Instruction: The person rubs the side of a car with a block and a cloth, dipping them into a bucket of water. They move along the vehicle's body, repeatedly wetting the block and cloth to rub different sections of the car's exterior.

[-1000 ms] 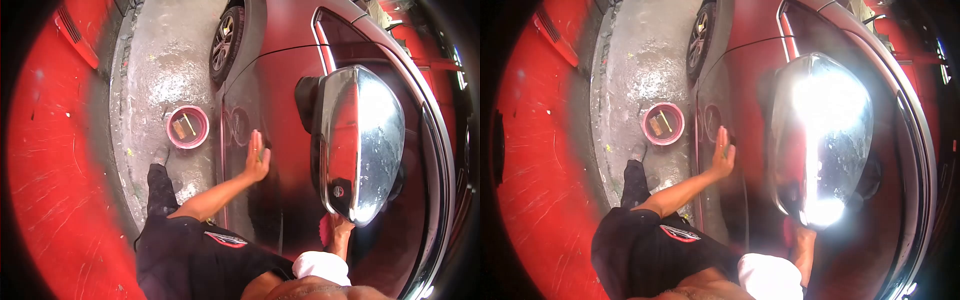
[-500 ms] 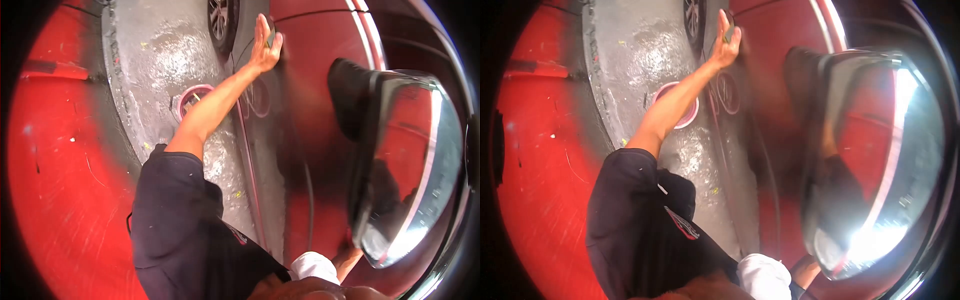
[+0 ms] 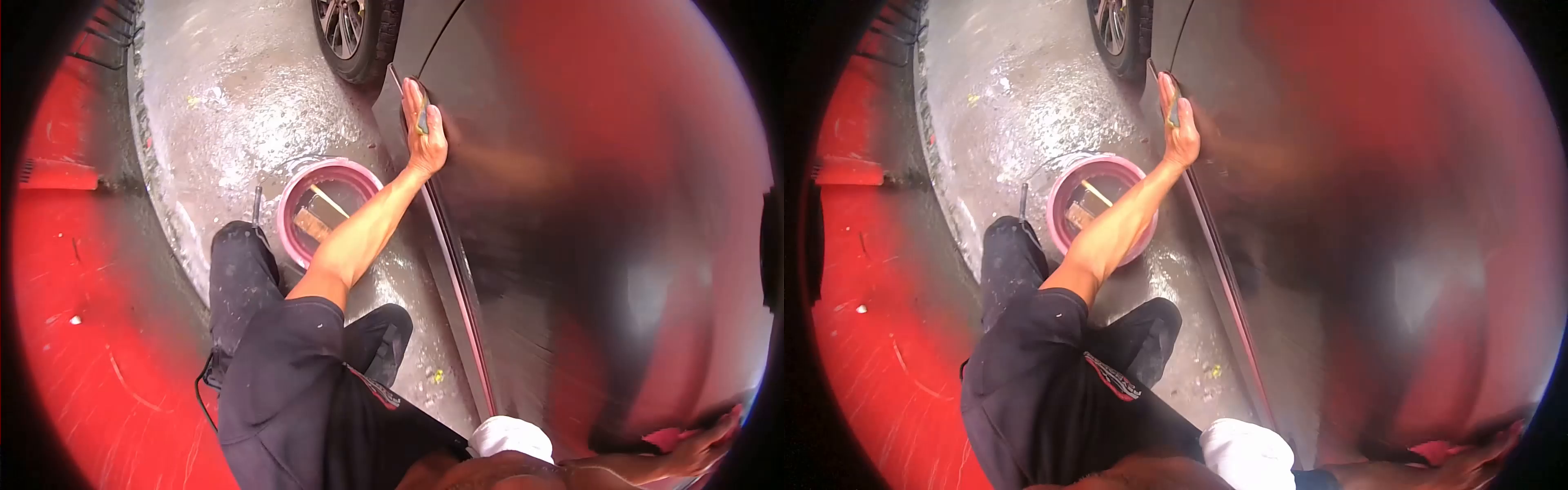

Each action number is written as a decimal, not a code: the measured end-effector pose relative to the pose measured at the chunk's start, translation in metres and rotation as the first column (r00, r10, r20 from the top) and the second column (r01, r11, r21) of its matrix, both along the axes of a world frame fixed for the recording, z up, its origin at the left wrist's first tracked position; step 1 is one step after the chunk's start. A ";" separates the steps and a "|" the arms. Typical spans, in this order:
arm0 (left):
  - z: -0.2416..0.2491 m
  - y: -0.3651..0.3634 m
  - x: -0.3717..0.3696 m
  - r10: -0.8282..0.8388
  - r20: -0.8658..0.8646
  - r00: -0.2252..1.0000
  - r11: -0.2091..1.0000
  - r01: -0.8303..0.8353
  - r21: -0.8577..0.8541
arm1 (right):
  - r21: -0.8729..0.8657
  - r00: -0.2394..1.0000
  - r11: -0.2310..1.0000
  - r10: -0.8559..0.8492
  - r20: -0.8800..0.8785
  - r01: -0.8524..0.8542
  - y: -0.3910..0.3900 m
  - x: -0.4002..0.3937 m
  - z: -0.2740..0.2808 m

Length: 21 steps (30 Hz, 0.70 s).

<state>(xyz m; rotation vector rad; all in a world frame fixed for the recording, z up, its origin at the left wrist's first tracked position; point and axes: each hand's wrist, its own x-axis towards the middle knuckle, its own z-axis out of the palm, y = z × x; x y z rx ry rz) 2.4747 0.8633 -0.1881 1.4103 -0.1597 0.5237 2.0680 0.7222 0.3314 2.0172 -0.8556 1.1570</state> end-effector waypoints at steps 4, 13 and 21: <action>-0.004 -0.006 -0.034 -0.038 0.025 0.999 0.999 0.038 0.024 | -0.066 0.972 0.988 0.122 -0.201 -0.138 -0.035 -0.011 0.015; 0.046 0.001 -0.031 -0.107 0.123 0.987 0.994 0.109 -0.013 | -0.140 0.984 0.990 -0.027 -0.176 0.002 -0.066 -0.029 0.010; 0.019 -0.054 -0.258 -0.220 0.121 0.968 0.946 0.182 0.267 | -0.524 0.937 0.851 -0.192 -0.293 0.010 -0.036 0.010 -0.008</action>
